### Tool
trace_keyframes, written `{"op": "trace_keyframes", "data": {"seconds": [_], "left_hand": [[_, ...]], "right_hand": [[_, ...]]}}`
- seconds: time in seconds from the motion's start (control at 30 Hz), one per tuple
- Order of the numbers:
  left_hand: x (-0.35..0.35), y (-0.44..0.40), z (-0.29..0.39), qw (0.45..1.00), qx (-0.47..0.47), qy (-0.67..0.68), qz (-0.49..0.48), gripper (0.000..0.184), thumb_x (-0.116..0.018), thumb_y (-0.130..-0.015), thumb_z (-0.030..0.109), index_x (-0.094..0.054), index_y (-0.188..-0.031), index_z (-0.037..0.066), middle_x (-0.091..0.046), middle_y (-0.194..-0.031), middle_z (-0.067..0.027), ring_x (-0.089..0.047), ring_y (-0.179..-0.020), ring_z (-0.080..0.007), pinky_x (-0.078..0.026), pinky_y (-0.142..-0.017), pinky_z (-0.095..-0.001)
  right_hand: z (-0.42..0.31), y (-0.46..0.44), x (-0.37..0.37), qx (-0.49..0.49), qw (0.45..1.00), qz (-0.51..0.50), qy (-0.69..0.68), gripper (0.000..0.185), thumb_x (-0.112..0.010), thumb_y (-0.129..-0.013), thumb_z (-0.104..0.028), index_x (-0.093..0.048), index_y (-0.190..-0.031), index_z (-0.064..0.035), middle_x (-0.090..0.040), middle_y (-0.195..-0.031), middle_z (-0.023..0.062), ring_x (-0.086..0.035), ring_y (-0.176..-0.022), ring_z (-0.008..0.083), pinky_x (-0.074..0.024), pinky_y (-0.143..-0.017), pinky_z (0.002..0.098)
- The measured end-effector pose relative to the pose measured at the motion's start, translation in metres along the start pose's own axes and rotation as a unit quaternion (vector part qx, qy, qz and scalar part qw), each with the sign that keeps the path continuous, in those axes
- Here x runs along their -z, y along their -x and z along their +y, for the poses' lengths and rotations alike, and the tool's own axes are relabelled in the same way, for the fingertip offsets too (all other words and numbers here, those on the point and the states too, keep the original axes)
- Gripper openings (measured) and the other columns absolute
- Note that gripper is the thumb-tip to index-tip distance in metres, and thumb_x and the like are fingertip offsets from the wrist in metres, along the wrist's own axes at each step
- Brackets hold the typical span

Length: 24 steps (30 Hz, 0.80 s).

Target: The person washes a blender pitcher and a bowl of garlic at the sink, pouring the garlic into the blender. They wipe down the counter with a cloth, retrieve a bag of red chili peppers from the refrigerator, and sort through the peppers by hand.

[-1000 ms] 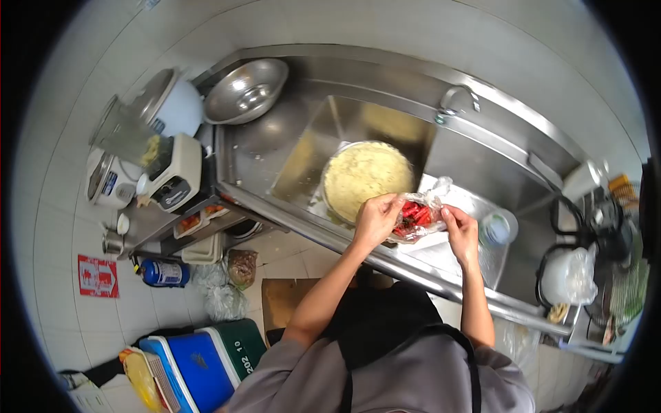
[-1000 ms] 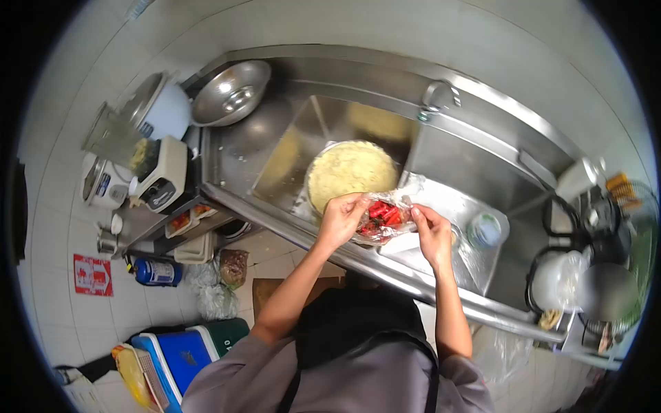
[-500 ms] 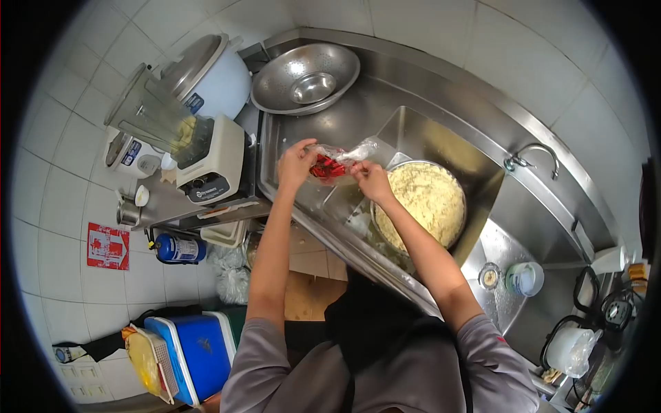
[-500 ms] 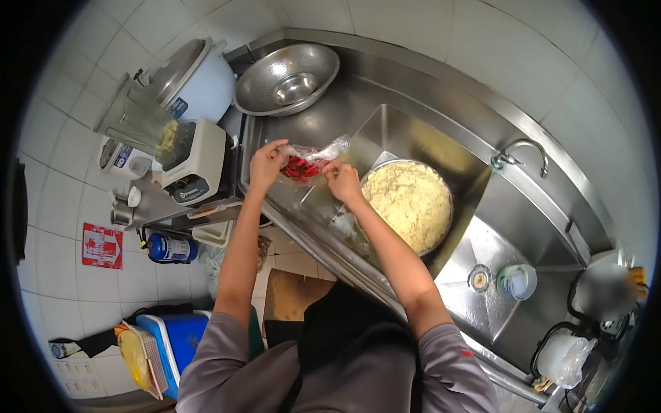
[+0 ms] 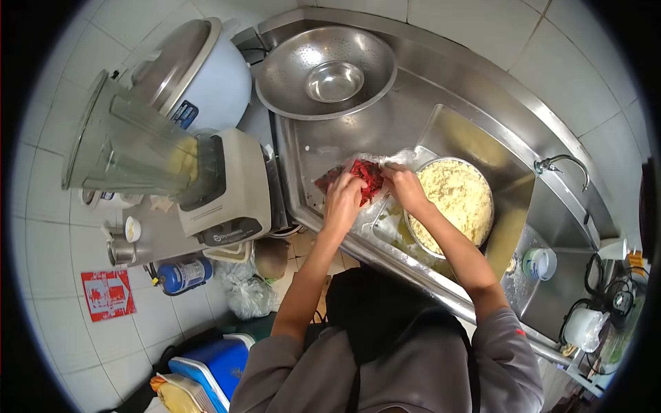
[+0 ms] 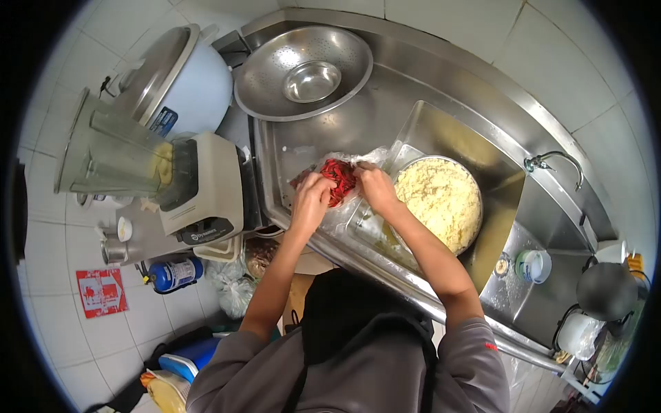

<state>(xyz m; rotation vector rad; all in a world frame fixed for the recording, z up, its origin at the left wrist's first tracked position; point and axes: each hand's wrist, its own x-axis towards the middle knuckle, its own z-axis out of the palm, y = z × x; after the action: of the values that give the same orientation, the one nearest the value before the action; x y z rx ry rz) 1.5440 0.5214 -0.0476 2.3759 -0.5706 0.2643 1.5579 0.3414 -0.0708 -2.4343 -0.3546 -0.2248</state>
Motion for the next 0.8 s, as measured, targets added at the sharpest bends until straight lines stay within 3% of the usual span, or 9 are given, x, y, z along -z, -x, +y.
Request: {"op": "trace_keyframes", "data": {"seconds": [0.07,0.17,0.2,0.33,0.47,0.57,0.6,0.73,0.8], "left_hand": [[-0.007,0.008,-0.014,0.995,0.050,-0.083,-0.026,0.028,-0.061,-0.067,0.002,-0.059,-0.094,0.007,-0.048,-0.098,-0.0107,-0.047,-0.095,-0.0275,-0.036,-0.080,-0.0383],[-0.008,0.009,-0.018,0.982,0.097,-0.143,-0.070,0.051,-0.066,-0.064,0.007,-0.051,-0.113,0.007,-0.041,-0.114,-0.0117,-0.038,-0.111,-0.0277,-0.032,-0.087,-0.0406],[-0.008,0.007,-0.011,0.982,0.093,-0.152,-0.062,0.055,-0.067,-0.064,0.007,-0.049,-0.116,0.007,-0.041,-0.116,-0.0118,-0.037,-0.112,-0.0276,-0.031,-0.088,-0.0405],[-0.019,0.002,-0.004,0.991,0.063,-0.101,-0.061,0.057,-0.068,-0.064,0.013,-0.046,-0.117,0.011,-0.041,-0.119,-0.0102,-0.037,-0.113,-0.0268,-0.029,-0.089,-0.0406],[-0.035,-0.008,-0.005,0.993,0.024,-0.091,-0.068,0.047,-0.068,-0.063,0.016,-0.051,-0.107,0.010,-0.047,-0.106,-0.0073,-0.041,-0.108,-0.0234,-0.030,-0.086,-0.0390],[-0.034,-0.014,-0.020,0.988,0.036,-0.138,-0.058,0.036,-0.067,-0.064,0.017,-0.055,-0.096,0.010,-0.050,-0.097,-0.0060,-0.045,-0.101,-0.0221,-0.031,-0.082,-0.0363],[-0.033,-0.014,-0.028,0.984,0.055,-0.157,-0.062,0.035,-0.067,-0.064,0.017,-0.056,-0.096,0.010,-0.051,-0.098,-0.0060,-0.046,-0.101,-0.0218,-0.030,-0.082,-0.0357],[-0.021,-0.008,-0.033,0.983,0.085,-0.157,-0.035,0.038,-0.063,-0.065,0.010,-0.055,-0.102,0.010,-0.051,-0.102,-0.0067,-0.046,-0.103,-0.0217,-0.030,-0.084,-0.0364],[-0.013,-0.010,-0.027,0.985,0.087,-0.149,-0.029,0.040,-0.062,-0.065,0.006,-0.054,-0.105,0.009,-0.050,-0.106,-0.0070,-0.045,-0.105,-0.0223,-0.029,-0.086,-0.0371]], "right_hand": [[0.001,0.005,0.003,-0.042,0.997,0.025,0.056,0.017,-0.060,-0.066,-0.006,-0.059,-0.083,-0.0011,-0.056,-0.090,0.0154,-0.054,-0.086,0.0353,-0.0460,-0.071,0.0388],[0.009,0.008,-0.012,-0.186,0.973,0.124,-0.059,0.023,-0.064,-0.066,-0.011,-0.056,-0.086,-0.0020,-0.057,-0.087,0.0174,-0.056,-0.083,0.0344,-0.0460,-0.072,0.0391],[0.006,0.005,-0.004,-0.271,0.949,0.001,-0.164,0.031,-0.065,-0.065,-0.013,-0.054,-0.092,-0.0005,-0.058,-0.083,0.0204,-0.057,-0.079,0.0341,-0.0465,-0.072,0.0383],[0.035,0.007,-0.033,-0.279,0.955,0.017,-0.096,0.027,-0.060,-0.066,-0.008,-0.053,-0.087,0.0056,-0.059,-0.074,0.0215,-0.061,-0.068,0.0296,-0.0482,-0.064,0.0361],[0.037,-0.001,-0.018,-0.272,0.925,0.019,-0.263,0.018,-0.055,-0.068,-0.006,-0.058,-0.060,0.0095,-0.058,-0.054,0.0138,-0.059,-0.049,0.0193,-0.0466,-0.049,0.0292],[0.054,-0.006,-0.015,-0.289,0.929,-0.082,-0.214,0.021,-0.062,-0.065,-0.010,-0.055,-0.074,0.0075,-0.060,-0.066,0.0184,-0.061,-0.056,0.0242,-0.0479,-0.053,0.0342],[0.051,-0.002,-0.020,-0.211,0.967,0.041,-0.135,0.022,-0.064,-0.065,-0.011,-0.056,-0.075,0.0062,-0.061,-0.066,0.0181,-0.062,-0.059,0.0254,-0.0482,-0.055,0.0353],[0.016,0.009,0.012,-0.212,0.967,0.046,-0.135,0.017,-0.064,-0.066,-0.009,-0.058,-0.076,0.0030,-0.060,-0.067,0.0194,-0.061,-0.063,0.0329,-0.0483,-0.059,0.0372],[-0.006,0.019,0.012,-0.085,0.977,-0.007,-0.195,0.012,-0.061,-0.067,-0.006,-0.059,-0.077,0.0017,-0.061,-0.072,0.0189,-0.060,-0.066,0.0333,-0.0484,-0.061,0.0362]]}}
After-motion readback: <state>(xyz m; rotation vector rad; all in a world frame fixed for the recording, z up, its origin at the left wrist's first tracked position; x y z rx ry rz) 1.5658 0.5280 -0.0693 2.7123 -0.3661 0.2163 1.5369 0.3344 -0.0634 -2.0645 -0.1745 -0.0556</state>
